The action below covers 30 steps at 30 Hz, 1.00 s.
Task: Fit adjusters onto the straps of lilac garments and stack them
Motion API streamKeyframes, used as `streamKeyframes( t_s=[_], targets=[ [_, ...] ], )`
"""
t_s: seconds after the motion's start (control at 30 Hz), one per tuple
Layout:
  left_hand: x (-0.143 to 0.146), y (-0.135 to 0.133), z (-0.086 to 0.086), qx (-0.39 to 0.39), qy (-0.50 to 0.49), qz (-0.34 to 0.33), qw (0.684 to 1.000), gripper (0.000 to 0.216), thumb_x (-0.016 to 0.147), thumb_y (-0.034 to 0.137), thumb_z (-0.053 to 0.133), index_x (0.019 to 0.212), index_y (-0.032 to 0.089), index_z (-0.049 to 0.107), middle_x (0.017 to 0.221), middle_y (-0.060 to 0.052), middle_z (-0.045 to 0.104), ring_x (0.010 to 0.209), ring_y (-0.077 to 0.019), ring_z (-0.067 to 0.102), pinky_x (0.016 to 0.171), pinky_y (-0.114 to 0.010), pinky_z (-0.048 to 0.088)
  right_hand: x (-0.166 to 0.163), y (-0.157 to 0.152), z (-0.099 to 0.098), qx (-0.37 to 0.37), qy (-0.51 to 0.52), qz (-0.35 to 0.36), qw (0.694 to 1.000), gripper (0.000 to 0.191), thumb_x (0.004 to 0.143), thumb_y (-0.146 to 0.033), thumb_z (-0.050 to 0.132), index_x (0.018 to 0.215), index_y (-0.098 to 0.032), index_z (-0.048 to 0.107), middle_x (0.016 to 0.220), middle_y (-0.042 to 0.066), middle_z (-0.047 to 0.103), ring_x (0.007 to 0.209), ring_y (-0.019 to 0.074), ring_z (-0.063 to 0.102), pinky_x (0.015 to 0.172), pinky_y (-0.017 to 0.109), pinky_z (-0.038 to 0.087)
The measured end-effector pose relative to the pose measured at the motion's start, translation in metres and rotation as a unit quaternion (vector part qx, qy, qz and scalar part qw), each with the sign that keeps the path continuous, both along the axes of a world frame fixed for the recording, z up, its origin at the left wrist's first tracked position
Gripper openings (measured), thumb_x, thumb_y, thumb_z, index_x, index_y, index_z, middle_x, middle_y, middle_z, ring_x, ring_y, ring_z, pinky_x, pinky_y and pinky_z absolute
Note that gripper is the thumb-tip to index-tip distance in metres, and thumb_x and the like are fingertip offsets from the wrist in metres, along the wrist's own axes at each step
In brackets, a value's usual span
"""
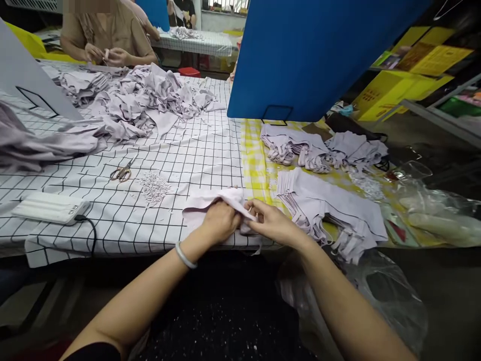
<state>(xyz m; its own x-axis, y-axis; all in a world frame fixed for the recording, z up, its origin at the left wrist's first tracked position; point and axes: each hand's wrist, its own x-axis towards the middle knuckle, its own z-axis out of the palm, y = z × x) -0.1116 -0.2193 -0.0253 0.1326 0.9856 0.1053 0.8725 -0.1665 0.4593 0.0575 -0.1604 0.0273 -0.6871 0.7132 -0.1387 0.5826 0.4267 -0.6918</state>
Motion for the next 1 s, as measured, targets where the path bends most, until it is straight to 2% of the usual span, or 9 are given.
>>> streamKeyframes(
  t_s=[0.1,0.17,0.23,0.33,0.5,0.63,0.83,0.9,1.0],
  targets=[
    [-0.026,0.002,0.006,-0.024,-0.026,-0.015,0.999,0.029,0.096,0.033,0.046,0.111,0.017,0.065,0.108,-0.014,0.070,0.105,-0.0289,0.065,0.094,-0.045,0.052,0.012,0.011,-0.001,-0.056,0.008,-0.007,0.998,0.013,0.073,-0.022,0.056,0.086,-0.024,0.058,0.071,-0.004,0.060,0.063,0.0152,0.053,0.058,0.024,0.036],
    [-0.043,-0.001,0.009,-0.048,-0.028,0.007,0.998,0.031,0.097,0.036,0.045,0.110,0.017,0.065,0.108,-0.014,0.070,0.102,-0.0292,0.066,0.091,-0.046,0.052,0.015,0.022,-0.002,0.065,0.025,-0.147,0.987,0.008,0.072,-0.017,0.052,0.077,-0.023,0.054,0.069,-0.002,0.058,0.061,0.0157,0.050,0.057,0.025,0.032],
    [-0.057,-0.007,0.008,-0.048,-0.040,0.030,0.998,0.032,0.096,0.036,0.046,0.115,0.017,0.062,0.112,-0.015,0.069,0.104,-0.0300,0.065,0.092,-0.048,0.052,0.015,0.032,-0.004,0.227,0.028,-0.294,0.928,0.010,0.070,-0.014,0.049,0.073,-0.023,0.050,0.065,-0.001,0.054,0.059,0.0162,0.044,0.057,0.027,0.027],
    [-0.069,-0.019,0.005,-0.049,-0.093,0.056,0.993,0.033,0.095,0.038,0.045,0.115,0.015,0.060,0.113,-0.016,0.068,0.105,-0.0308,0.065,0.092,-0.050,0.051,0.014,0.040,-0.011,0.333,-0.007,-0.361,0.871,0.011,0.069,-0.012,0.049,0.070,-0.023,0.049,0.062,0.000,0.050,0.056,0.0163,0.037,0.057,0.030,0.020],
    [-0.057,-0.032,0.001,-0.027,-0.283,0.173,0.943,0.036,0.093,0.046,0.048,0.109,0.016,0.060,0.106,-0.014,0.069,0.108,-0.0285,0.063,0.096,-0.047,0.051,0.015,0.033,-0.025,0.201,-0.026,-0.230,0.952,0.006,0.068,-0.018,0.053,0.068,-0.023,0.050,0.068,0.000,0.056,0.062,0.0168,0.045,0.057,0.027,0.026],
    [-0.046,-0.043,0.008,0.001,-0.461,0.153,0.874,0.038,0.096,0.036,0.043,0.130,0.021,0.051,0.120,-0.011,0.066,0.121,-0.0224,0.059,0.100,-0.038,0.051,0.018,0.026,-0.025,0.010,0.002,-0.064,0.998,0.007,0.072,-0.028,0.057,0.071,-0.023,0.052,0.066,-0.004,0.054,0.063,0.0159,0.050,0.058,0.025,0.035],
    [-0.055,-0.053,0.010,0.074,-0.122,0.192,0.971,0.030,0.086,0.026,0.062,0.116,0.020,0.062,0.115,-0.013,0.063,0.107,-0.0293,0.058,0.092,-0.049,0.051,0.014,0.023,-0.026,0.239,0.004,-0.237,0.941,0.009,0.073,-0.022,0.052,0.068,-0.024,0.045,0.060,-0.002,0.052,0.058,0.0166,0.045,0.058,0.027,0.029],
    [-0.056,-0.041,0.007,0.109,0.000,0.174,0.979,0.040,0.081,0.021,0.067,0.121,0.019,0.059,0.127,-0.016,0.057,0.117,-0.0344,0.051,0.095,-0.054,0.047,0.010,0.020,-0.028,0.293,-0.008,-0.246,0.924,0.010,0.074,-0.021,0.052,0.068,-0.024,0.045,0.061,0.000,0.054,0.059,0.0181,0.047,0.058,0.028,0.029],
    [-0.058,-0.021,0.011,0.079,0.083,0.116,0.987,0.013,0.086,0.017,0.058,0.098,0.019,0.063,0.106,-0.014,0.062,0.101,-0.0312,0.054,0.084,-0.047,0.047,0.011,0.014,-0.027,0.338,0.005,-0.252,0.907,0.014,0.076,-0.019,0.049,0.066,-0.024,0.042,0.062,0.002,0.054,0.060,0.0187,0.048,0.059,0.029,0.029]
  ],
)
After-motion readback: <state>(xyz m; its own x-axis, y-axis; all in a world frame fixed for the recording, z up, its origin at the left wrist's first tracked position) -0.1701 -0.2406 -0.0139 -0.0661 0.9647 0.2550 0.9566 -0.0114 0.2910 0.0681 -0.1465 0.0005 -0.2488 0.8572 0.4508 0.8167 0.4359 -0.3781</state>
